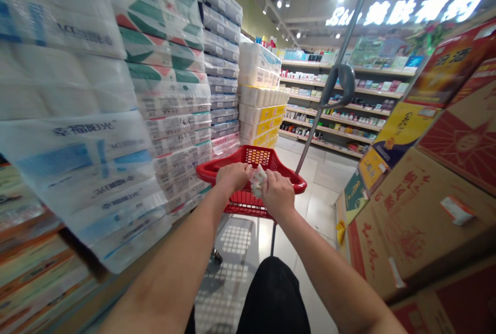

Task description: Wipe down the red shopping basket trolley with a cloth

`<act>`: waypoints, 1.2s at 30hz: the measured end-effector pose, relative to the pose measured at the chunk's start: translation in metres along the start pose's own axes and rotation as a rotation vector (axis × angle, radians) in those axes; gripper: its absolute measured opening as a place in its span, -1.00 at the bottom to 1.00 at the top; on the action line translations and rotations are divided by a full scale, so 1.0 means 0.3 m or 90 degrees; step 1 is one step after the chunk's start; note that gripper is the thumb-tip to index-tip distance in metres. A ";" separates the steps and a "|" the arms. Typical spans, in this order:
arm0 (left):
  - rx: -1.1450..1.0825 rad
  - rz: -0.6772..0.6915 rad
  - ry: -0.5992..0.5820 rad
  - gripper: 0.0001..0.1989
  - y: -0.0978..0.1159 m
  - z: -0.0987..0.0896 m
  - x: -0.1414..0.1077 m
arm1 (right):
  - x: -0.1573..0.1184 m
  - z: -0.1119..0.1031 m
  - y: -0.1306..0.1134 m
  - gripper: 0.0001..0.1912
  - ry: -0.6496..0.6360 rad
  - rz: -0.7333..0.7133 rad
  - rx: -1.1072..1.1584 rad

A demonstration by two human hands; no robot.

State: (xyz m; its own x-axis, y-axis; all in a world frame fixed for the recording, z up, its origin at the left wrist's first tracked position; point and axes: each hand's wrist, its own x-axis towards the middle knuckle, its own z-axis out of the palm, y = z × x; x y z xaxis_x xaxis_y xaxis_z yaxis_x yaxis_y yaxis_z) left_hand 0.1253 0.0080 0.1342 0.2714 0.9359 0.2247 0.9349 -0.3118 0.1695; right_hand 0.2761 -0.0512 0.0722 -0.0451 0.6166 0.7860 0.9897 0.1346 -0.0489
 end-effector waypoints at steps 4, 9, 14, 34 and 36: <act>0.005 -0.001 -0.010 -0.50 0.007 0.000 0.003 | 0.021 0.035 -0.032 -0.62 0.042 -0.051 0.021; 0.018 0.013 -0.010 -0.49 -0.010 0.000 -0.002 | -0.017 0.029 0.014 -0.57 0.023 -0.200 0.059; 0.000 0.015 0.003 -0.46 0.000 0.013 -0.002 | 0.068 -0.039 -0.012 -0.62 -0.151 0.012 -0.002; -0.013 -0.024 -0.019 -0.45 -0.012 -0.012 -0.023 | 0.094 0.024 -0.124 -0.71 -0.042 0.001 0.037; -0.010 -0.014 -0.021 -0.45 -0.020 -0.016 -0.026 | 0.064 0.037 -0.124 -0.67 0.016 -0.062 0.054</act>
State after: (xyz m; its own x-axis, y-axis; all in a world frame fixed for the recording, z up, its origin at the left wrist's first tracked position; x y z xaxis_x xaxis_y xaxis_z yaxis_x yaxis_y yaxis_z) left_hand 0.1164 0.0017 0.1360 0.2579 0.9476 0.1887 0.9372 -0.2929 0.1896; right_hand 0.2370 -0.0358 0.0824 -0.1352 0.5776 0.8050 0.9658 0.2583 -0.0230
